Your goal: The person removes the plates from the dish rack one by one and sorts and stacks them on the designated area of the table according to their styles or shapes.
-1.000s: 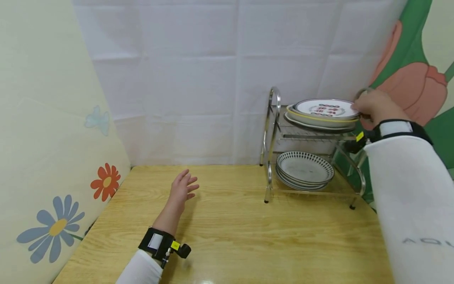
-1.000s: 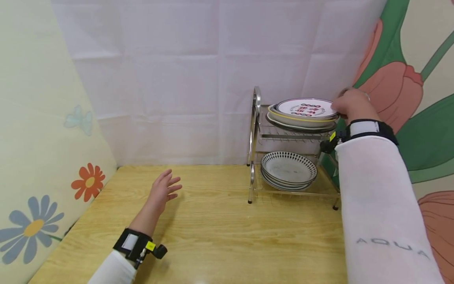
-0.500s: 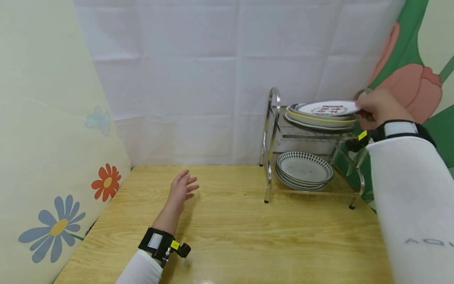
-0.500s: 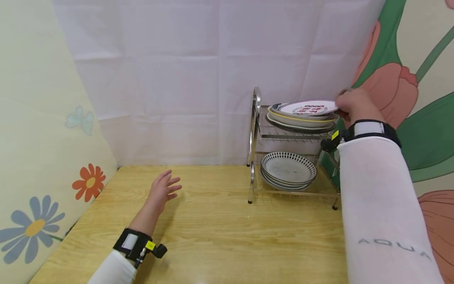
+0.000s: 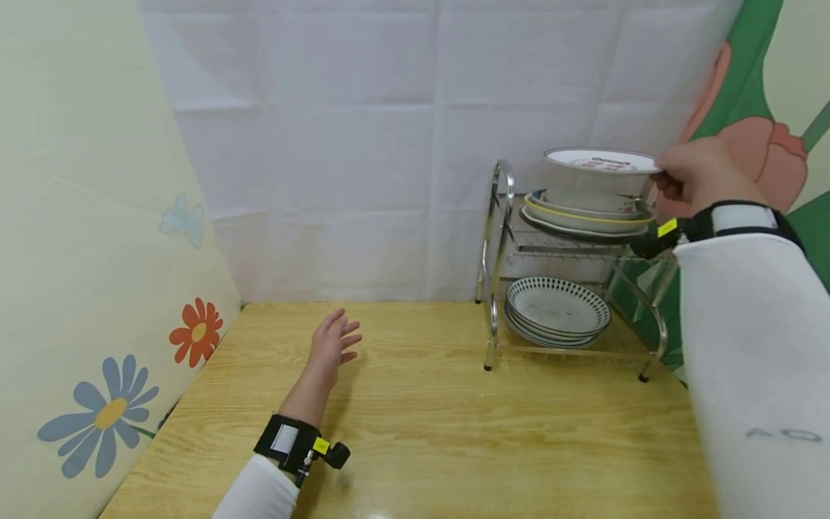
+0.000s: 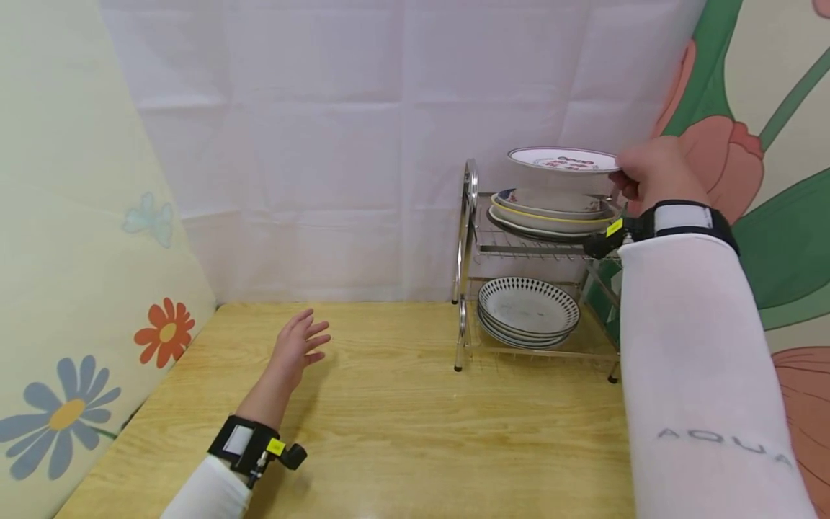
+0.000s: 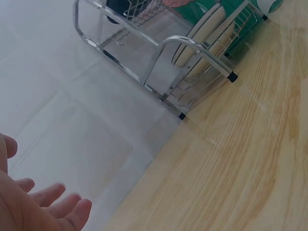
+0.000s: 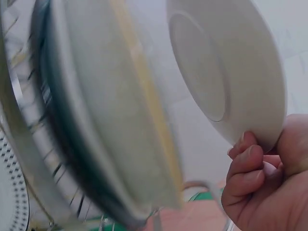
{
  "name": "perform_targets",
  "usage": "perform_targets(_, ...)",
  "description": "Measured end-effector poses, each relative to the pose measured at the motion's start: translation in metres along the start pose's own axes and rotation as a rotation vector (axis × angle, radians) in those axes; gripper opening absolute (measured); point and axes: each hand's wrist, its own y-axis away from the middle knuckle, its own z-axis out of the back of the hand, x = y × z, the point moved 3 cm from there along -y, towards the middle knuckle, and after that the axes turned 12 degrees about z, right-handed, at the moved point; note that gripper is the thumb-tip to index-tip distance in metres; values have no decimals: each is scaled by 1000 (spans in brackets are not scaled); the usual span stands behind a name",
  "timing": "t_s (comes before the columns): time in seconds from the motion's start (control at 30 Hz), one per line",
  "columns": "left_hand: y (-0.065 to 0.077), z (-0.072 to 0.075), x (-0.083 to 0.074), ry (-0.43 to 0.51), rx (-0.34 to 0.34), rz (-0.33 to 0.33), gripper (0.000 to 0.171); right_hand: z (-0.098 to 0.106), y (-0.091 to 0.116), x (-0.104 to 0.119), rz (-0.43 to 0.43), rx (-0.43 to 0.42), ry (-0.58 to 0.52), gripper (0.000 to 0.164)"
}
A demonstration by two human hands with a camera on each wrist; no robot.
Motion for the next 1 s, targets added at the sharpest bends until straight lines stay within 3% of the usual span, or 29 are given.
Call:
perform_targets(0.17, 2, 0, -3, 45, 24, 12, 60, -2, 5, 21, 14, -62, -45, 29)
perform_targets(0.27, 4, 0, -7, 68, 42, 15, 62, -10, 9, 37, 58, -70, -129, 24)
perform_targets(0.43, 10, -1, -12, 60, 65, 26, 63, -36, 14, 64, 100, -22, -222, 23)
perform_targets(0.6, 20, -6, -17, 48, 118, 26, 65, -72, 22, 81, 118, -16, -271, 8)
perform_targets(0.8, 40, -11, -34, 51, 208, 19, 69, -119, 37, 96, 203, 43, -253, 44)
perform_targets(1.0, 61, -19, -52, 9, 284, -7, 69, -168, 60, 98, 275, 150, -247, 45)
